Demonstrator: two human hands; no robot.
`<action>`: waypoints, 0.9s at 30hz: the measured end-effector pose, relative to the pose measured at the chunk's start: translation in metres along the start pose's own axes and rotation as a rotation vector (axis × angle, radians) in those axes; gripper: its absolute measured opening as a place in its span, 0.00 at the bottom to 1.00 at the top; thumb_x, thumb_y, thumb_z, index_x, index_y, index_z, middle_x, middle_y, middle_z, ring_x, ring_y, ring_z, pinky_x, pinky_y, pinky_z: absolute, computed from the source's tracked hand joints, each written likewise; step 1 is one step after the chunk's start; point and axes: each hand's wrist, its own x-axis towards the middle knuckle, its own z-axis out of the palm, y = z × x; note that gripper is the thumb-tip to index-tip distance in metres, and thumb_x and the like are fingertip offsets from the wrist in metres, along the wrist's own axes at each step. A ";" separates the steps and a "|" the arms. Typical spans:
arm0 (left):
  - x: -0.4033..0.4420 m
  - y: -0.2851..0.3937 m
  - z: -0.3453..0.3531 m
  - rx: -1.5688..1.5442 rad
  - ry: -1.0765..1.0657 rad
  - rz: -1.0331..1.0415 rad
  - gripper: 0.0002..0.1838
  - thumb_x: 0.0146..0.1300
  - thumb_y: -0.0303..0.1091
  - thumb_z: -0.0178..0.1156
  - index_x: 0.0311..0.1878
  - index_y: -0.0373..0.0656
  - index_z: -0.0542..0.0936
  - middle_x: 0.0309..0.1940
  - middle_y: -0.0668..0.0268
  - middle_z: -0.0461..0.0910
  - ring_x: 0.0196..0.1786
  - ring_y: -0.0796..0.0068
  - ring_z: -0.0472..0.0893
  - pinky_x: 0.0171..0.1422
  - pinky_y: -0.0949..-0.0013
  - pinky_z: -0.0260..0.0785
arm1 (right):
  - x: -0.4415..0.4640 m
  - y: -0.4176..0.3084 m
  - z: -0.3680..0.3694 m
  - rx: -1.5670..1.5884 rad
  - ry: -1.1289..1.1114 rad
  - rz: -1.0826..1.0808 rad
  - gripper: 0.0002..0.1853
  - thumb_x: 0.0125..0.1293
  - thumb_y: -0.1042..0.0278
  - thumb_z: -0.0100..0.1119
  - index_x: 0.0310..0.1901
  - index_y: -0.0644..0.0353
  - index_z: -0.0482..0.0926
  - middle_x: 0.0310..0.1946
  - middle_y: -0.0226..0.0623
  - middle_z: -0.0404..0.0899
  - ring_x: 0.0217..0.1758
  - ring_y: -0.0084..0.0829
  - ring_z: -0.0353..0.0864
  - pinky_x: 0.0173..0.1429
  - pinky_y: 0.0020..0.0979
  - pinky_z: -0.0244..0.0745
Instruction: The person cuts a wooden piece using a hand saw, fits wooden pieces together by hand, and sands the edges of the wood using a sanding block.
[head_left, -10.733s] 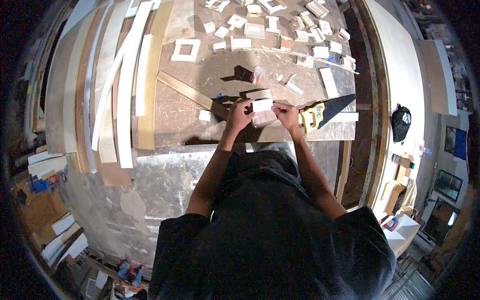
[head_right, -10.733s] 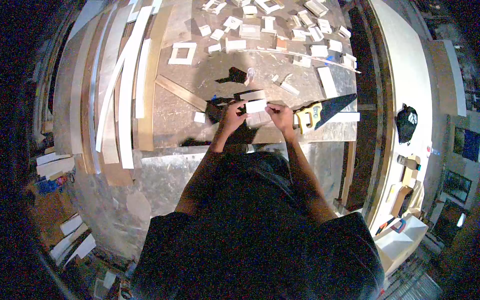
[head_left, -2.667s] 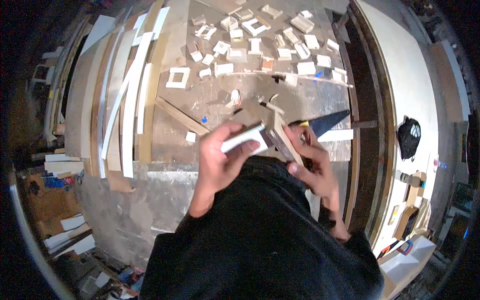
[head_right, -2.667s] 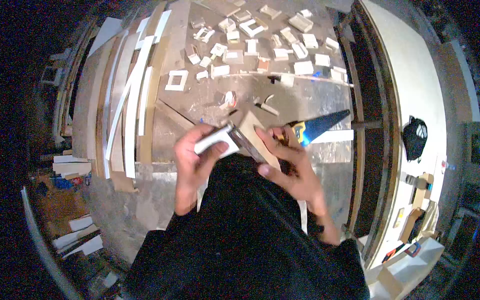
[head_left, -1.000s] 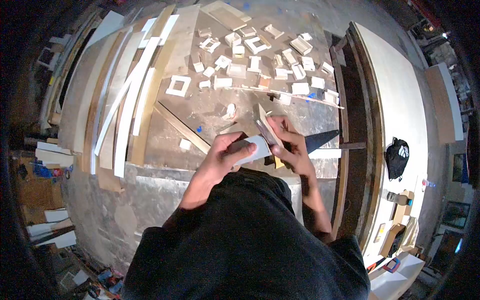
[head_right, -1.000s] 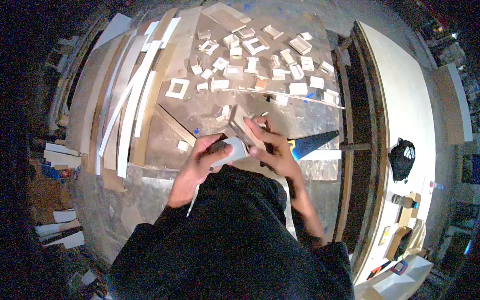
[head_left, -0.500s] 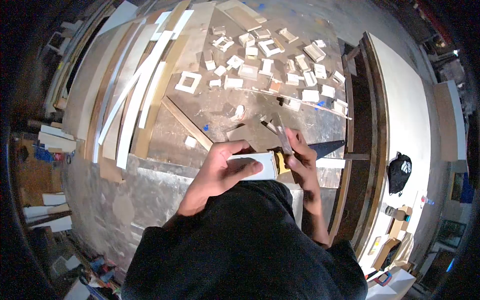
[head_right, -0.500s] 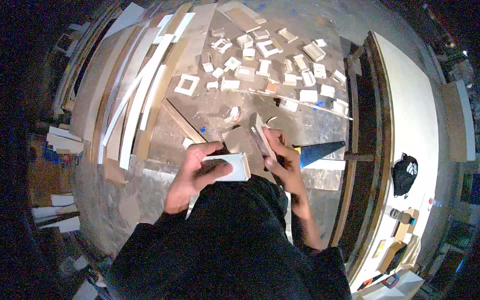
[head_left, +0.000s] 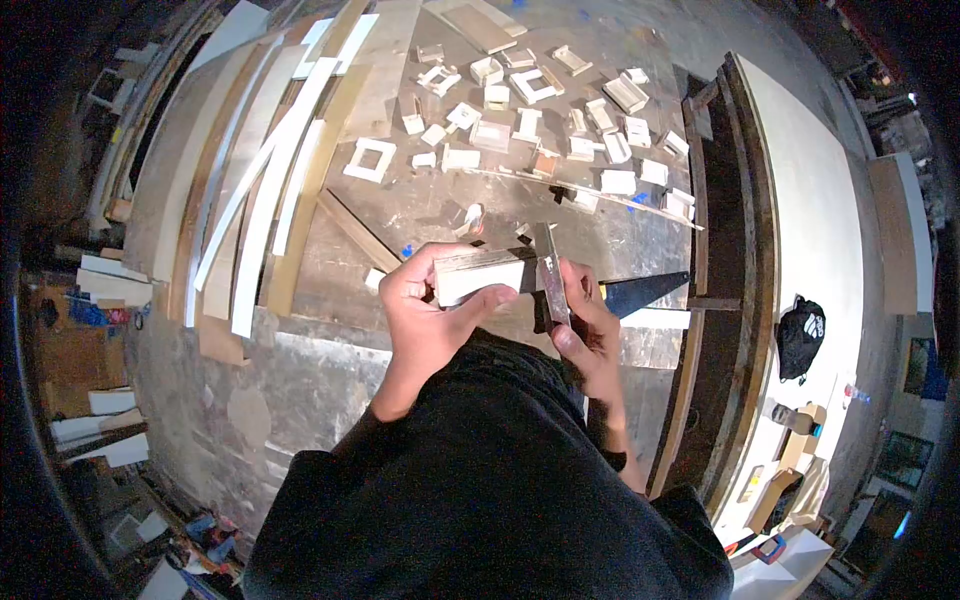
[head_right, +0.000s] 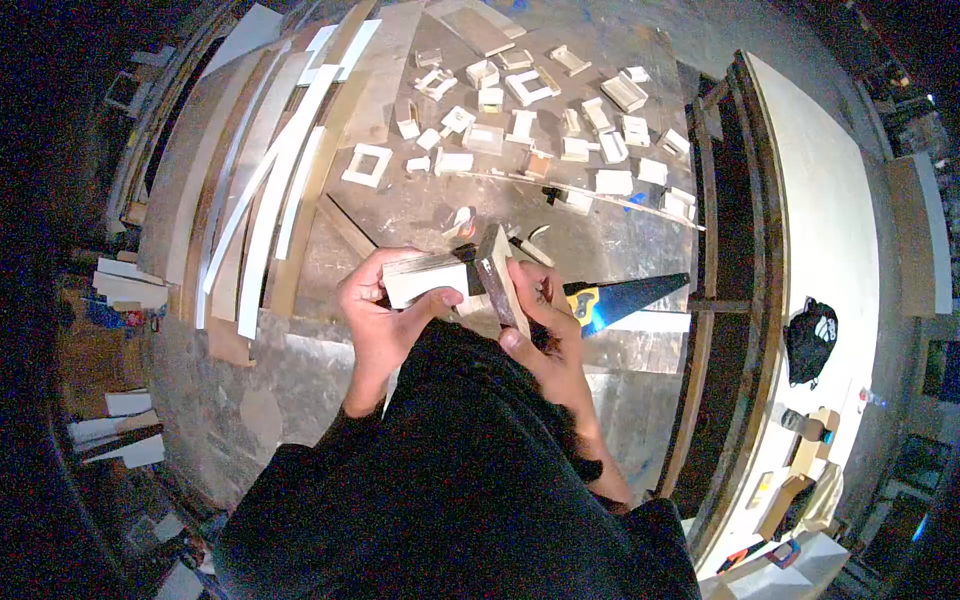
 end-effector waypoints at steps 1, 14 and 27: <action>0.000 0.000 0.000 0.002 -0.001 0.002 0.17 0.57 0.31 0.78 0.44 0.33 0.82 0.33 0.66 0.86 0.34 0.86 0.80 0.38 0.78 0.73 | 0.000 0.004 0.002 0.003 0.000 -0.002 0.35 0.62 0.60 0.69 0.70 0.66 0.72 0.63 0.45 0.70 0.69 0.41 0.66 0.75 0.38 0.55; -0.004 -0.028 0.010 0.006 -0.013 -0.100 0.16 0.65 0.33 0.72 0.42 0.36 0.74 0.31 0.71 0.81 0.34 0.88 0.75 0.37 0.79 0.68 | 0.011 0.023 0.008 0.198 0.070 0.251 0.35 0.69 0.58 0.61 0.75 0.62 0.66 0.57 0.35 0.73 0.50 0.24 0.71 0.52 0.24 0.64; 0.009 -0.046 0.017 0.265 0.092 -0.011 0.12 0.63 0.21 0.69 0.41 0.35 0.74 0.31 0.62 0.85 0.34 0.85 0.80 0.38 0.76 0.73 | 0.010 0.035 -0.003 0.280 -0.019 0.467 0.30 0.72 0.42 0.56 0.62 0.61 0.76 0.40 0.35 0.82 0.32 0.20 0.75 0.32 0.23 0.70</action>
